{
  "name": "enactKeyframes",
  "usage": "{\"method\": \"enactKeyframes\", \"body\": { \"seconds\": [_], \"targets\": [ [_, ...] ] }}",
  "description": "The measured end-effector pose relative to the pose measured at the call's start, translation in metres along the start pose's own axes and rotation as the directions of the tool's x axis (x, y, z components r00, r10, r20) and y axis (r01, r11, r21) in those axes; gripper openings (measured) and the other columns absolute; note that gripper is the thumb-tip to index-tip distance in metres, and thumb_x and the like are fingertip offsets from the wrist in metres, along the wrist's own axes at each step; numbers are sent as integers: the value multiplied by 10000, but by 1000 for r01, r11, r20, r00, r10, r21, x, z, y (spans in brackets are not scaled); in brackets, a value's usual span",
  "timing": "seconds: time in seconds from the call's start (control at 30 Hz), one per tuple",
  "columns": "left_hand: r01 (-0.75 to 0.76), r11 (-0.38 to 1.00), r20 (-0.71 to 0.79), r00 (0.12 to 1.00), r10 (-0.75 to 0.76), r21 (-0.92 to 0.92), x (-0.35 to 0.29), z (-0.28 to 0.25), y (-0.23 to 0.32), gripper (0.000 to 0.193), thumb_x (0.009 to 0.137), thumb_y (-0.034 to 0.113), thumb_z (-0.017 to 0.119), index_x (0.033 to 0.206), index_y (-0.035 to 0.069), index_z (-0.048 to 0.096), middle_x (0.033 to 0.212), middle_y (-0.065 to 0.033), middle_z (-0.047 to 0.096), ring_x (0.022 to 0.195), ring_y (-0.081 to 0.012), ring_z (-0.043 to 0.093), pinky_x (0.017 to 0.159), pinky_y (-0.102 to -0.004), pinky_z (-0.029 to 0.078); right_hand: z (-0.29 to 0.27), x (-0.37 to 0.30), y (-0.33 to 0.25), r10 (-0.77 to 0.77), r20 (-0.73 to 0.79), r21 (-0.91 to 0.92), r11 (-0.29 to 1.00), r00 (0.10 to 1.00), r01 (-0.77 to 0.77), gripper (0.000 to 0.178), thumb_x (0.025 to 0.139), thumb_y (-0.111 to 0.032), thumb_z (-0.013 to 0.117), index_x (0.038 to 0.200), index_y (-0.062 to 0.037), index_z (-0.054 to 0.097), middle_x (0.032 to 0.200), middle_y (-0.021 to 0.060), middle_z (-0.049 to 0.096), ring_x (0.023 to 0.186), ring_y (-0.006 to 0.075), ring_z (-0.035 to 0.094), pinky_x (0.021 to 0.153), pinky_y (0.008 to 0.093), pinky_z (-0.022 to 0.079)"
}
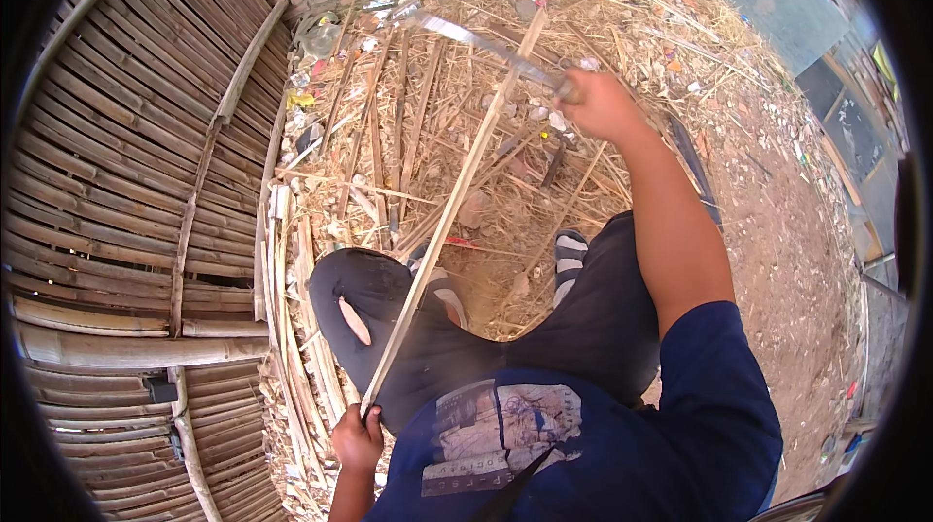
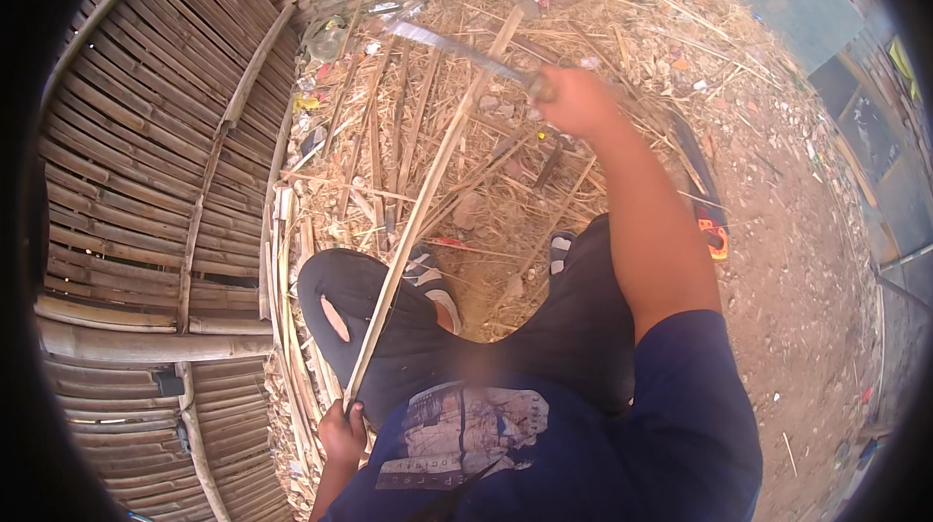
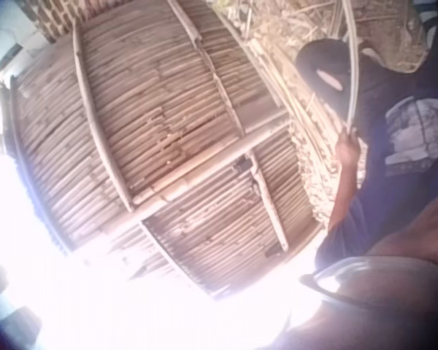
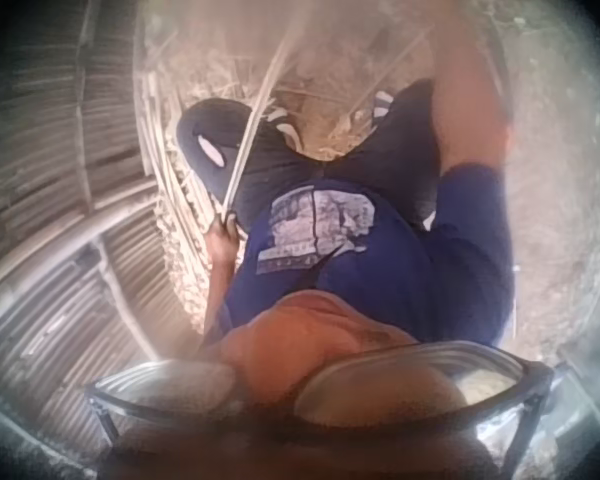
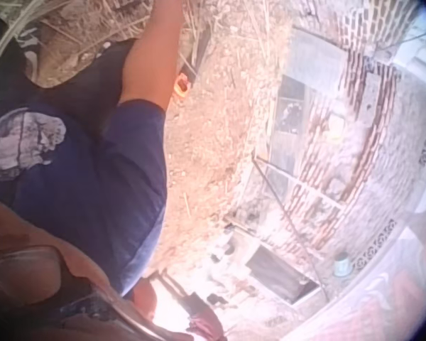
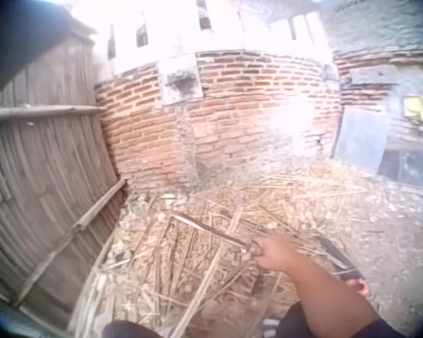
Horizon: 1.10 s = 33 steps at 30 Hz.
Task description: The person strips layers from bamboo stalks using a machete while sitting on the ground, handling several pieces of bamboo and moving debris aside.
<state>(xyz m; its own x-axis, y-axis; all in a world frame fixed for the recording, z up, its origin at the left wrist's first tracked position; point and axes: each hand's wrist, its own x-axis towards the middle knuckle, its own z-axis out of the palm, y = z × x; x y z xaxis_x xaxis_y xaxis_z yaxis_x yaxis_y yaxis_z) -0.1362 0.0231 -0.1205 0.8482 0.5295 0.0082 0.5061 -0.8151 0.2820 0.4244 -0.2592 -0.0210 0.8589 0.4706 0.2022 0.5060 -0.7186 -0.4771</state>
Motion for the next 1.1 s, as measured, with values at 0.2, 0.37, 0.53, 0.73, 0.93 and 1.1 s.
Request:
{"method": "enactKeyframes", "body": {
  "seconds": [0.2,0.37,0.53,0.73,0.93,1.1],
  "targets": [
    [0,1000,-54,999,1,11,-2,1,4,275,946,276,689,971,6,643,755,-230,649,641,-448,633,573,-528,489,-1,-15,-53,-275,359,-56,947,892,315,252,846,-245,739,1044,-96,692,910,135,736,836,318,706,785,468,557],
    [29,997,-101,995,-22,73,-3,1,13,245,940,272,693,966,33,647,784,-194,668,657,-431,643,579,-522,498,16,5,11,14,28,90,996,999,-17,275,866,-268,742,1085,-104,708,920,145,730,848,315,708,803,442,558],
    [42,996,-115,993,-33,74,-4,1,17,251,940,275,693,966,30,648,786,-195,669,668,-428,646,590,-513,502,23,-5,-9,-192,120,189,968,974,167,306,834,-293,774,1039,-78,703,866,158,708,812,344,686,758,434,537],
    [4,999,-90,996,-1,33,-2,3,8,275,948,289,683,955,18,636,777,-206,657,665,-443,635,582,-520,496,14,-30,-71,-459,405,2,866,791,501,317,822,-287,770,1034,-63,694,872,155,712,787,276,693,736,395,537],
    [-18,999,-63,998,20,27,4,-3,8,322,963,311,668,978,-7,622,744,-247,642,654,-471,630,577,-539,490,14,15,28,128,83,241,960,988,-144,330,860,-283,759,1079,-45,698,909,112,718,763,210,674,745,378,540],
    [34,999,-2,999,-34,-35,1,3,4,320,971,303,660,967,-15,622,741,-260,643,662,-475,634,583,-539,491,26,-12,-28,-331,162,228,929,929,291,311,870,-278,752,1092,-64,707,874,151,722,760,227,690,731,387,542]
  ]
}}
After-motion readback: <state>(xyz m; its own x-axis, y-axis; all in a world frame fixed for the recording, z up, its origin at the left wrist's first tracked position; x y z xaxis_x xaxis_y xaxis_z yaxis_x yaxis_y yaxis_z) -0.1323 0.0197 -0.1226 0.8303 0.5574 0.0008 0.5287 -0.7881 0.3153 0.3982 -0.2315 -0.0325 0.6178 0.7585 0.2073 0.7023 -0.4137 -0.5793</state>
